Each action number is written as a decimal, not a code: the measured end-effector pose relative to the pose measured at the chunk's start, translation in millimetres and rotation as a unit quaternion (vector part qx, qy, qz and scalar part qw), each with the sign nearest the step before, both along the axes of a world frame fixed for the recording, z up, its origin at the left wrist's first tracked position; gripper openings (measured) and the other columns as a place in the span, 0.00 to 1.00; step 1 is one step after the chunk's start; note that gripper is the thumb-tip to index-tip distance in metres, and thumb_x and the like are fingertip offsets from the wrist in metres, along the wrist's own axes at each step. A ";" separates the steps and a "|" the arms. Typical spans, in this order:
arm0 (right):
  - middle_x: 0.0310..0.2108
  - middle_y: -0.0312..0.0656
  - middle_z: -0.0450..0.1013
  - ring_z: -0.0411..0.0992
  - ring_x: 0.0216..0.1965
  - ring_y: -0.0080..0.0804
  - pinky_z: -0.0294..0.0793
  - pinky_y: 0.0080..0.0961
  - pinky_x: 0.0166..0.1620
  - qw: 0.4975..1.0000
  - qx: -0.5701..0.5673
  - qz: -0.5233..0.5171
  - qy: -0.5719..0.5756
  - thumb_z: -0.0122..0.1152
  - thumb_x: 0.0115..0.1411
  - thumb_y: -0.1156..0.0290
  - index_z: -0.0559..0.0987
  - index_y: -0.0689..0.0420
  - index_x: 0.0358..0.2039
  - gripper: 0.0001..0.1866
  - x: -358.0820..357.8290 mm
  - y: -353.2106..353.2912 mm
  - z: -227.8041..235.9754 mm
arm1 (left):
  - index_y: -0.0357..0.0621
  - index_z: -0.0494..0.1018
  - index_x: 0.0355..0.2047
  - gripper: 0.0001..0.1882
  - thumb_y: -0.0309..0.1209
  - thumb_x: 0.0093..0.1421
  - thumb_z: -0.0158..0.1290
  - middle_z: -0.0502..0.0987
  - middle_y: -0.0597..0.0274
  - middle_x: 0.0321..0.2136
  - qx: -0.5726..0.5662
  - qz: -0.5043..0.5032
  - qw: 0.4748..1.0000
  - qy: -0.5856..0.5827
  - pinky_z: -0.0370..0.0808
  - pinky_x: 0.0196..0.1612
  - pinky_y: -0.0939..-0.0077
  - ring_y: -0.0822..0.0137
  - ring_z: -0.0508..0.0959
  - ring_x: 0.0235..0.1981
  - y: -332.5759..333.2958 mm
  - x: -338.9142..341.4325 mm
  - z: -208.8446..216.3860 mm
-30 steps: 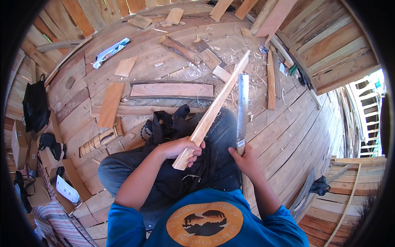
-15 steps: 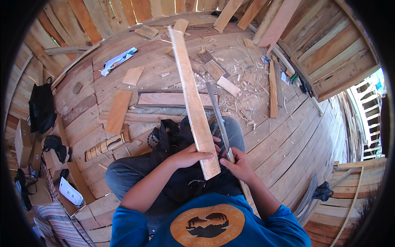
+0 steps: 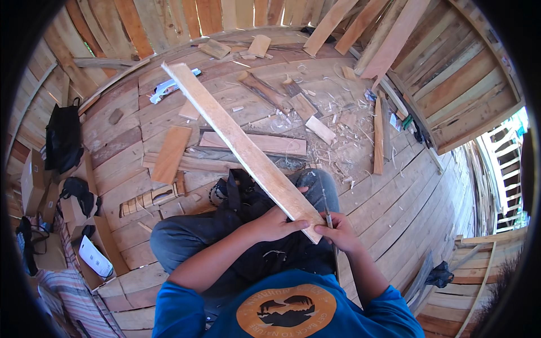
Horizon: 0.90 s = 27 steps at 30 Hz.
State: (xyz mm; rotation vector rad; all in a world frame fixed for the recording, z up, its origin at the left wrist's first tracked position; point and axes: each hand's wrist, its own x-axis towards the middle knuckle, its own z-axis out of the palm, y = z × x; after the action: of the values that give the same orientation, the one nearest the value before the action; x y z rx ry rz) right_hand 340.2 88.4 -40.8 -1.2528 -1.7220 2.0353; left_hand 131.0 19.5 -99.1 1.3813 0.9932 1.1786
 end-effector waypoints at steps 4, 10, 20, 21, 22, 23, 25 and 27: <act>0.19 0.29 0.70 0.62 0.15 0.12 0.59 0.12 0.18 1.000 0.001 0.026 0.005 0.68 0.53 0.65 0.78 0.61 0.39 0.17 15.6 16.1 4.3 | 0.36 0.58 0.60 0.36 0.42 0.57 0.58 0.58 0.45 0.61 0.072 -0.033 0.972 0.221 0.59 0.62 0.60 0.51 0.64 0.59 -5.7 -8.2 14.0; 0.18 0.30 0.70 0.63 0.14 0.13 0.60 0.13 0.17 0.999 0.006 0.038 0.011 0.71 0.50 0.68 0.78 0.63 0.38 0.18 31.9 32.1 20.9 | 0.34 0.65 0.53 0.32 0.43 0.55 0.60 0.73 0.47 0.46 -0.077 -0.139 0.963 0.218 0.71 0.51 0.66 0.56 0.75 0.47 -46.5 -41.1 60.6; 0.19 0.33 0.72 0.66 0.13 0.16 0.62 0.12 0.17 0.998 -0.011 0.023 0.051 0.73 0.44 0.70 0.78 0.64 0.35 0.19 59.2 58.7 13.7 | 0.43 0.70 0.45 0.31 0.34 0.39 0.68 0.70 0.50 0.45 -0.018 0.232 0.760 0.607 0.64 0.55 0.57 0.51 0.72 0.47 -90.7 -101.3 168.3; 0.19 0.33 0.72 0.66 0.13 0.16 0.62 0.12 0.17 0.998 -0.011 0.019 0.058 0.73 0.44 0.70 0.78 0.63 0.35 0.19 60.5 61.4 14.3 | 0.43 0.70 0.45 0.31 0.35 0.38 0.68 0.71 0.51 0.43 -0.028 0.211 0.742 0.636 0.64 0.55 0.56 0.51 0.72 0.47 -93.5 -110.4 156.3; 0.19 0.33 0.72 0.66 0.13 0.16 0.62 0.12 0.17 0.998 -0.011 0.015 0.063 0.73 0.43 0.70 0.78 0.63 0.35 0.19 62.3 63.4 14.2 | 0.43 0.71 0.44 0.31 0.35 0.38 0.68 0.72 0.51 0.42 -0.039 0.188 0.725 0.662 0.63 0.55 0.55 0.50 0.72 0.46 -96.0 -118.4 145.7; 0.20 0.33 0.73 0.66 0.14 0.15 0.62 0.12 0.17 0.998 -0.012 0.009 0.068 0.73 0.43 0.70 0.78 0.63 0.34 0.18 63.6 65.0 13.9 | 0.42 0.72 0.43 0.30 0.36 0.38 0.67 0.73 0.51 0.40 -0.086 0.142 0.739 0.652 0.65 0.53 0.56 0.50 0.73 0.45 -97.5 -123.6 141.3; 0.20 0.33 0.72 0.66 0.14 0.15 0.62 0.12 0.16 0.996 0.017 -0.012 0.082 0.74 0.43 0.69 0.78 0.63 0.33 0.18 67.6 68.7 10.2 | 0.41 0.74 0.39 0.27 0.36 0.39 0.67 0.75 0.52 0.36 -0.182 0.047 0.762 0.620 0.67 0.50 0.58 0.51 0.74 0.43 -99.5 -127.7 131.7; 0.19 0.32 0.71 0.66 0.14 0.15 0.61 0.12 0.16 0.996 0.045 -0.025 0.079 0.74 0.44 0.68 0.78 0.62 0.32 0.18 71.0 75.5 5.8 | 0.38 0.73 0.31 0.21 0.36 0.40 0.66 0.75 0.53 0.30 -0.163 0.012 0.792 0.588 0.69 0.43 0.60 0.49 0.74 0.39 -98.9 -129.0 125.5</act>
State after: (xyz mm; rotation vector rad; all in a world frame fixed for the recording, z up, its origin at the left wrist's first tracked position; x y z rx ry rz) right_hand 411.3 163.9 -34.9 -1.0678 -1.6721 1.9486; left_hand 2.0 -79.4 26.4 1.7828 1.9446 -0.0294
